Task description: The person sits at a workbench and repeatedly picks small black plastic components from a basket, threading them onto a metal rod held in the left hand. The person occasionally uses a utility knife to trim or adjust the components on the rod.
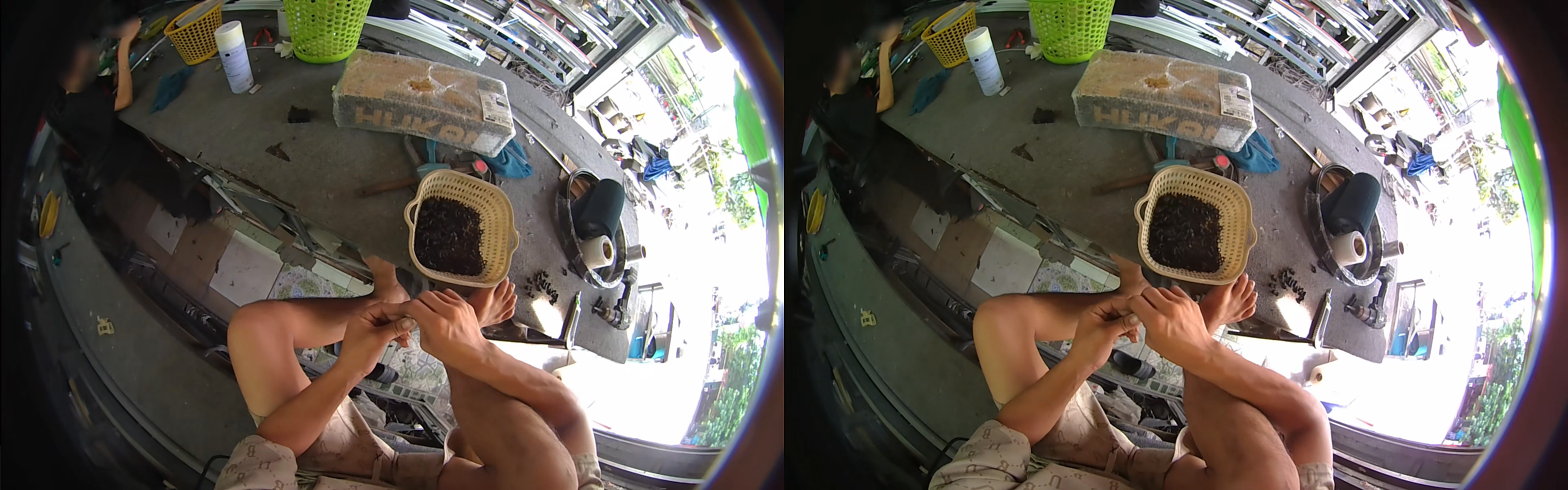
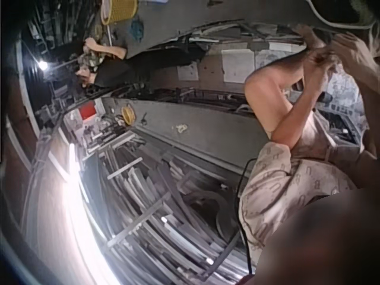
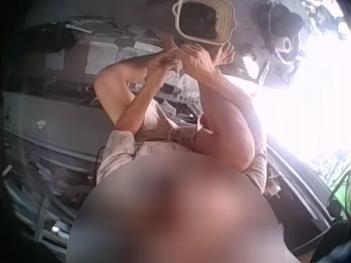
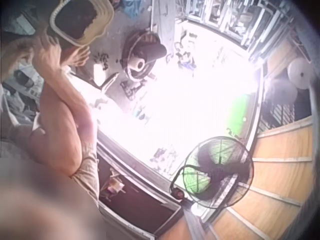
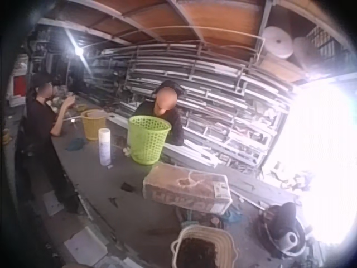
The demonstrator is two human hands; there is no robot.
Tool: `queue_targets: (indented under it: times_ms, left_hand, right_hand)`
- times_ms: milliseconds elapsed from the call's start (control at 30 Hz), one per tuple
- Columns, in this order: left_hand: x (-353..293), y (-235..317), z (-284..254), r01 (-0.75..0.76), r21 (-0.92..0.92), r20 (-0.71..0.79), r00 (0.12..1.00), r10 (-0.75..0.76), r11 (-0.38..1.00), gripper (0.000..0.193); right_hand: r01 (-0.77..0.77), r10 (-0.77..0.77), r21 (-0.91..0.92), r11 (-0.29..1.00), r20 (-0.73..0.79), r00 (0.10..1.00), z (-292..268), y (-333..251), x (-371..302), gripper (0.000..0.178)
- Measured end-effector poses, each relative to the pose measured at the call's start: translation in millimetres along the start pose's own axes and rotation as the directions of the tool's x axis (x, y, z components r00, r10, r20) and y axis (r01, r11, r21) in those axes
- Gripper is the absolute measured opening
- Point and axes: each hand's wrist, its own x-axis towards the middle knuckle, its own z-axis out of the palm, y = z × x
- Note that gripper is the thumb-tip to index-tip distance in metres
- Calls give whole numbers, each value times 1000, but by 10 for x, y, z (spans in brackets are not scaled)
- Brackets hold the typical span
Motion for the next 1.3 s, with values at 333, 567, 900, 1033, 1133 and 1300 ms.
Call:
queue_targets:
  times_ms: [333,567,900,1033,1133,1300]
  left_hand:
    - [37,41,-182,48,-76,-48,997,-52,996,19]
    - [5,-121,-282,28,11,-71,997,-27,1000,14]
    - [-96,83,-56,253,106,-199,953,-229,962,32]
    - [-90,152,49,239,97,-237,948,-211,966,36]
    - [-77,115,38,243,30,-206,951,-232,970,36]
    - [-27,-30,-101,126,95,-73,990,-120,987,53]
  right_hand:
    - [-387,331,-127,913,-321,887,-495,642,332,11]
    - [-640,728,-363,677,208,653,-207,1164,377,15]
    - [-568,578,-226,792,-24,816,-265,1140,259,9]
    - [-545,546,-213,811,-60,835,-299,1131,271,14]
    - [-576,567,-176,798,-105,817,-398,1011,243,19]
    - [-549,550,51,835,-129,825,-527,645,163,25]
